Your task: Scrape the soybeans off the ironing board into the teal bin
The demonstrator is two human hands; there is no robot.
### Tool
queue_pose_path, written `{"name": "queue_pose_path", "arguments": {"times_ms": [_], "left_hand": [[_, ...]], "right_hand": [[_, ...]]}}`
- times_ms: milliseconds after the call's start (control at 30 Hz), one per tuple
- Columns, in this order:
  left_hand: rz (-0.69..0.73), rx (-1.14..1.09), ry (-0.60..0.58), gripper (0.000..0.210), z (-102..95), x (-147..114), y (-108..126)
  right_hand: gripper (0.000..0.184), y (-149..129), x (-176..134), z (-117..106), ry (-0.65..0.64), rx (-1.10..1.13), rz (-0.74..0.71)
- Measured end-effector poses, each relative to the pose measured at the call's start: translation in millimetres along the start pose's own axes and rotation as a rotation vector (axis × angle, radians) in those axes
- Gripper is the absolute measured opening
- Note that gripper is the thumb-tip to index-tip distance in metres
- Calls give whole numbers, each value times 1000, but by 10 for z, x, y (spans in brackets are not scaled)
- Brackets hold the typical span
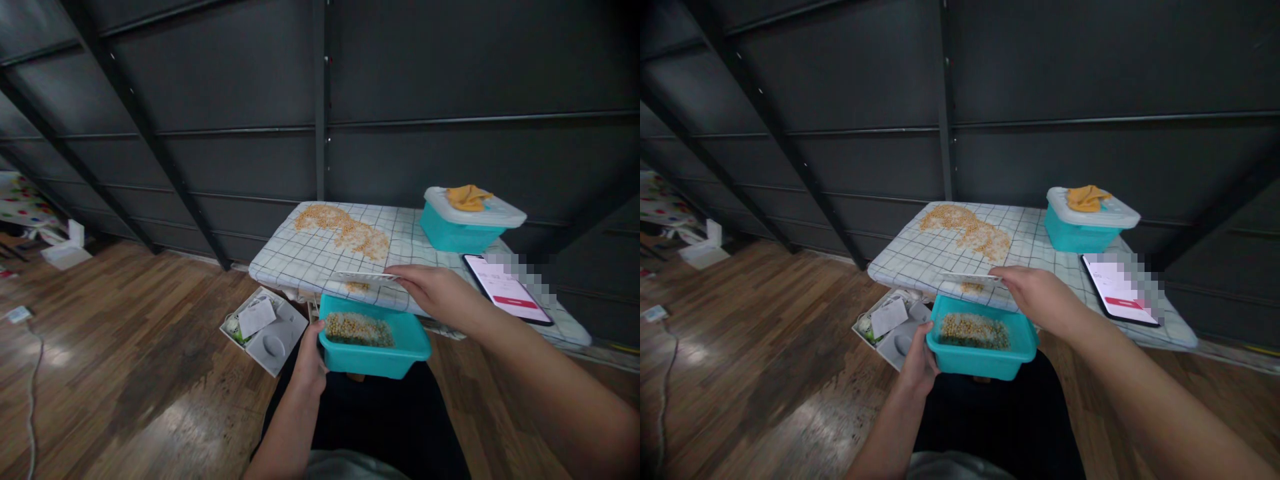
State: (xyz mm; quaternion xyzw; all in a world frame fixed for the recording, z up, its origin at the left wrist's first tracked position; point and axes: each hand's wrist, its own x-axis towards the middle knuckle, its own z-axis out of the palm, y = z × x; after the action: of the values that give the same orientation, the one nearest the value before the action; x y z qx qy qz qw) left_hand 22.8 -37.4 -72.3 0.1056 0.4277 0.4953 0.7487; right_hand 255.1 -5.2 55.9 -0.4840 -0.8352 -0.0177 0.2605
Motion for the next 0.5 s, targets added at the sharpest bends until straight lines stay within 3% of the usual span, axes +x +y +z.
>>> {"name": "queue_pose_path", "arguments": {"times_ms": [233,500], "left_hand": [[16,-32,-16,44,34,-42,21],[26,-11,-15,41,17,-31,8]], "right_hand": [[34,-66,-149,-164,-76,34,-46],[34,20,-199,-133,-27,-16,-23]]}}
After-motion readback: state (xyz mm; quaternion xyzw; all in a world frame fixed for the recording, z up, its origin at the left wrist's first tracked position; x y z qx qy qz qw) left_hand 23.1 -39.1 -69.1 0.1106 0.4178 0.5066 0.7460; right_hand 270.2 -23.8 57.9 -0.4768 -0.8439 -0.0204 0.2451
